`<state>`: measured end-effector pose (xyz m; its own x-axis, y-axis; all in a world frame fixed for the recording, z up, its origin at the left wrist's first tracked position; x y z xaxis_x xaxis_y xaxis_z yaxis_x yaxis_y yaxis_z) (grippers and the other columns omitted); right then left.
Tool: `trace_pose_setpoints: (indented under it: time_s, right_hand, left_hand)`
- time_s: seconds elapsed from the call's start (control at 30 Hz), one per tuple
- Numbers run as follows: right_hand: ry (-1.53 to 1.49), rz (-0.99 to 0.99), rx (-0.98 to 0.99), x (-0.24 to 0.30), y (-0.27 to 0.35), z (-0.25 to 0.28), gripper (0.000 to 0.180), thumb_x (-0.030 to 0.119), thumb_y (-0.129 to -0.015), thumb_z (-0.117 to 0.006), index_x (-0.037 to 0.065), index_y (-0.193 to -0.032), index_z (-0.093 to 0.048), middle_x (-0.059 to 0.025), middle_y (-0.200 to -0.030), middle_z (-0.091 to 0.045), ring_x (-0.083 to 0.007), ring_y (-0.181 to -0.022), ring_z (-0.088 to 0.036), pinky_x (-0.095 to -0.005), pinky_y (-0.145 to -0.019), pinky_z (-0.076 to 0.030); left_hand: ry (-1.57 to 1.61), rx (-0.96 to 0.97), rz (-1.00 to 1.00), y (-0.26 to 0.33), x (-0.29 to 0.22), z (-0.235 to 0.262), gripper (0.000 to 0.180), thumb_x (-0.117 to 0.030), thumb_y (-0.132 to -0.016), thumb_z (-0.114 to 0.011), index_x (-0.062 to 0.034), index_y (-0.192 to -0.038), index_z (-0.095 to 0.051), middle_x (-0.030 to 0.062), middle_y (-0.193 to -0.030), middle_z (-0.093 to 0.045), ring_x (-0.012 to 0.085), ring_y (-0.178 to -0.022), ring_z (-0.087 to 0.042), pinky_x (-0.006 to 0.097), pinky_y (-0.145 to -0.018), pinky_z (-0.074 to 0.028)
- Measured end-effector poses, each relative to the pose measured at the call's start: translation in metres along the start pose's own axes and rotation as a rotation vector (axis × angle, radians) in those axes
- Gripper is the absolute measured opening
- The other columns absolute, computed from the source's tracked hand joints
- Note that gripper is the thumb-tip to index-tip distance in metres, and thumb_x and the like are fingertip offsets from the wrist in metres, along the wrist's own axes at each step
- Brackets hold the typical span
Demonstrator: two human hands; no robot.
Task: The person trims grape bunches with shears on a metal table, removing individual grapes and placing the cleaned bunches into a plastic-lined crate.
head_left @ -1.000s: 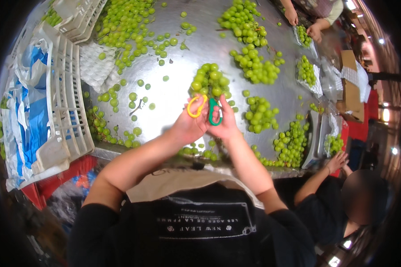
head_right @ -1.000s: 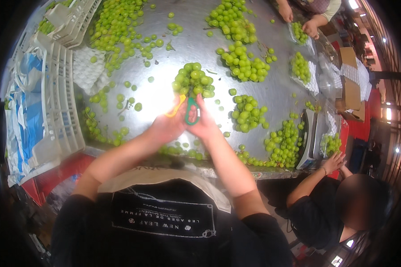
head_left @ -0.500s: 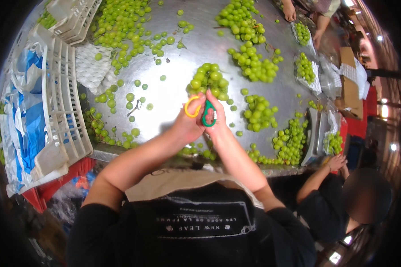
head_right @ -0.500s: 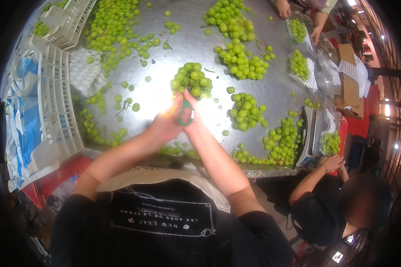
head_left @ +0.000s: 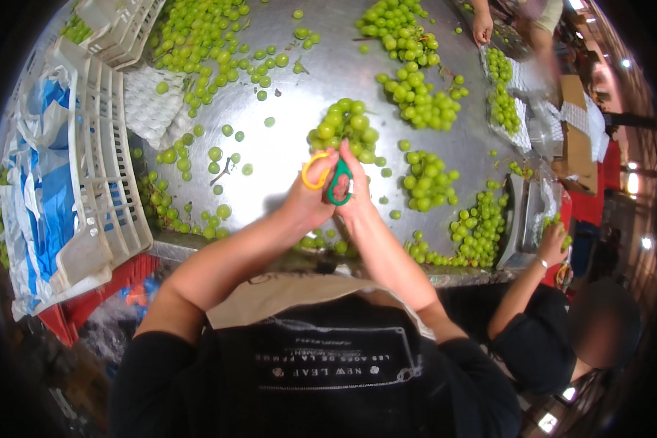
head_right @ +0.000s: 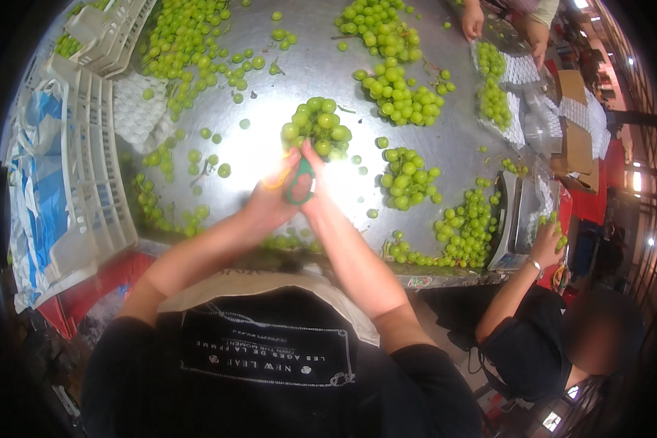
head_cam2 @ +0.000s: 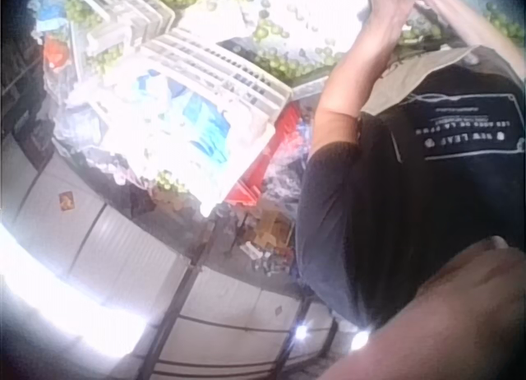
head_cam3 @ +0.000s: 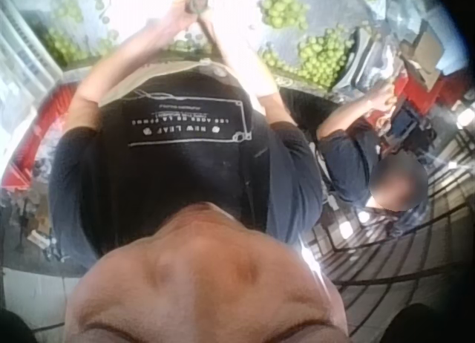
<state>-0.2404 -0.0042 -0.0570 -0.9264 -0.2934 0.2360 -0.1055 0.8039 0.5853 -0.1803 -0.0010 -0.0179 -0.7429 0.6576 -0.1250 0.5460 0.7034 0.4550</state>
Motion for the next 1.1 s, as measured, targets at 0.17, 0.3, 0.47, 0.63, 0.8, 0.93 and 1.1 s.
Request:
trace_pose_setpoints:
  time_s: [0.17,0.3,0.47,0.63,0.8,0.93,1.1]
  right_hand:
    - [-0.073,-0.100,0.056,0.001,0.006,-0.003,0.027,0.025,-0.084,-0.064,0.005,-0.100,-0.056,-0.0037,-0.087,-0.061,-0.0136,-0.078,-0.059,-0.0241,-0.070,-0.050]
    - [-0.071,-0.092,0.050,0.004,0.003,0.007,0.025,0.025,-0.085,-0.061,0.004,-0.097,-0.055,-0.0066,-0.089,-0.060,-0.0178,-0.080,-0.059,-0.0304,-0.074,-0.049]
    - [0.172,0.049,-0.021,0.005,0.003,0.011,0.029,0.032,-0.087,-0.057,0.003,-0.085,-0.054,-0.0134,-0.087,-0.059,-0.0291,-0.088,-0.058,-0.0444,-0.089,-0.046]
    - [0.168,-0.034,-0.052,0.000,0.001,0.025,0.034,0.034,-0.089,-0.055,0.000,-0.092,-0.056,-0.0151,-0.093,-0.060,-0.0289,-0.093,-0.058,-0.0442,-0.089,-0.046]
    - [0.543,-0.184,-0.053,0.022,0.041,0.016,0.036,0.031,-0.090,-0.054,-0.003,-0.100,-0.058,-0.0146,-0.096,-0.064,-0.0227,-0.084,-0.063,-0.0358,-0.076,-0.052]
    - [1.583,0.248,-0.156,0.075,0.072,-0.026,0.018,0.016,-0.085,-0.063,0.002,-0.095,-0.063,-0.0087,-0.085,-0.066,-0.0134,-0.059,-0.060,-0.0232,-0.052,-0.049]
    - [2.160,1.246,-0.014,0.081,0.048,-0.084,0.018,0.011,-0.069,-0.071,0.010,-0.087,-0.068,-0.0079,-0.102,-0.058,-0.0233,-0.097,-0.052,-0.0373,-0.079,-0.043]
  left_hand:
    - [-0.230,0.089,-0.082,-0.009,0.004,0.016,0.006,-0.016,-0.088,-0.057,-0.0147,-0.090,-0.051,-0.0028,-0.081,-0.053,0.0079,-0.076,-0.055,0.024,-0.064,-0.047]
    - [-0.025,0.056,0.008,-0.001,0.006,0.006,0.005,-0.014,-0.088,-0.055,-0.0136,-0.091,-0.051,-0.0016,-0.083,-0.053,0.0083,-0.079,-0.055,0.024,-0.066,-0.047]
    - [-0.089,0.040,-0.026,0.006,0.003,-0.003,0.006,-0.014,-0.087,-0.056,-0.0121,-0.090,-0.051,-0.0016,-0.082,-0.053,0.0081,-0.076,-0.053,0.023,-0.066,-0.044]
    - [-0.154,0.055,-0.037,0.008,0.004,0.004,0.008,-0.016,-0.088,-0.057,-0.0117,-0.090,-0.051,-0.0015,-0.081,-0.052,0.0068,-0.073,-0.052,0.022,-0.063,-0.043]
    - [-0.996,0.211,0.086,0.040,-0.020,0.004,0.021,-0.025,-0.089,-0.056,-0.0079,-0.101,-0.053,0.0004,-0.077,-0.054,0.0072,-0.069,-0.053,0.022,-0.057,-0.042]
    - [-1.778,0.292,0.255,0.061,-0.044,0.027,0.032,-0.026,-0.089,-0.054,-0.0030,-0.112,-0.052,0.0059,-0.078,-0.059,0.0148,-0.071,-0.057,0.029,-0.060,-0.047]
    - [-2.541,0.328,-0.142,0.059,-0.066,0.049,0.033,-0.020,-0.084,-0.054,-0.0028,-0.112,-0.054,0.0143,-0.089,-0.061,0.0287,-0.084,-0.060,0.040,-0.071,-0.049]
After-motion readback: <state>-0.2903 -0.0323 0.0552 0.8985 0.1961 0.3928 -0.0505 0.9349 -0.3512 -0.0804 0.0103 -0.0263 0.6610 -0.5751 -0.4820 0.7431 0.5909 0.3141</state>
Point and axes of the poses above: each hand's wrist, its own y-axis away from the middle knuckle, its own z-axis out of the back of the hand, x = y × z, the point moved 5 cm from there along -y, towards the middle knuckle
